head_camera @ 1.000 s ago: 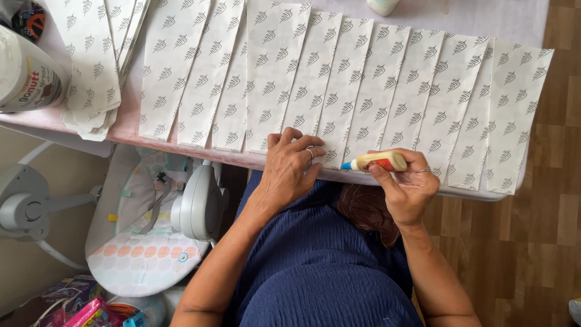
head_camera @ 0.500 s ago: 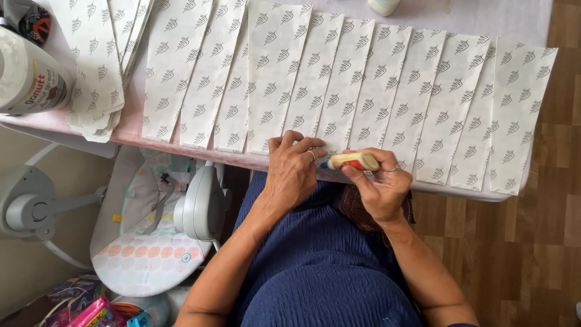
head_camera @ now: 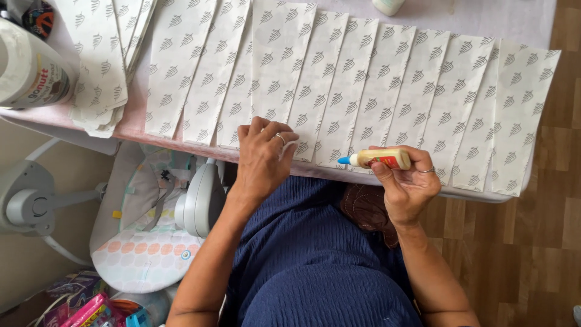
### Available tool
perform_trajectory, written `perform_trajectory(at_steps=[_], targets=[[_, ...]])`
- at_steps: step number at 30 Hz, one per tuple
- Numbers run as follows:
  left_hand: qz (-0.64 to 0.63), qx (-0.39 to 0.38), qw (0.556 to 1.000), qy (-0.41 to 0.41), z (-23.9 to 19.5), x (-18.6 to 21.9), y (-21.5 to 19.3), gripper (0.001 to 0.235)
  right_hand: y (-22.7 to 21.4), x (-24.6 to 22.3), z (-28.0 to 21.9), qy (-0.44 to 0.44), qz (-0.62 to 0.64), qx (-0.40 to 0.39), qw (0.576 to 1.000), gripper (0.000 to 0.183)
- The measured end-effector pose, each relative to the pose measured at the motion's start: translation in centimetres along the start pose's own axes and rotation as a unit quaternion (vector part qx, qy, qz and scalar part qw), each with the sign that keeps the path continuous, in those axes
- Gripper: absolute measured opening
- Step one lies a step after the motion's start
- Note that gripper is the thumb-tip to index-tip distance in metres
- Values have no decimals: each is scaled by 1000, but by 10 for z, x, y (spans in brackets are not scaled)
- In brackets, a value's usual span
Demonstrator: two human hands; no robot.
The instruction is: Assembling and gluing paper bags from pre-cut sheets at a workspace, involving aligning the sheets, applying glue to the edges, and pressing them together.
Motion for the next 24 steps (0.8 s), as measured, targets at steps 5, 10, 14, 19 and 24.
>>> perform_trajectory(at_steps=[5,10,14,19,24], targets=[[0,-51,999,-1,-4,-5,-8,14,46,-14,18,-17,27,-39,999,29],[-26,-90,995,-25,-6,-6,-14,25,83,-18,25,-24,41,-75,996,29],[-40,-103,993,-31,-10,-10,-13,33,100,-18,29,-24,45,-93,994,29],[-55,-95,994,-27,-10,-10,-15,30,122,-23,35,-44,45,-101,993,28],[-60,-86,994,-33,-10,-11,-12,25,88,-9,28,-25,50,-113,992,26]])
Point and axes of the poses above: each hand's wrist, its own z-axis towards the middle knuckle, its own y-axis out of the palm, x = y × z, the point moved 9 cm from there along z, towards the middle knuckle, and after that the axes turned 10 degrees about -x, right-handed, at the moved point
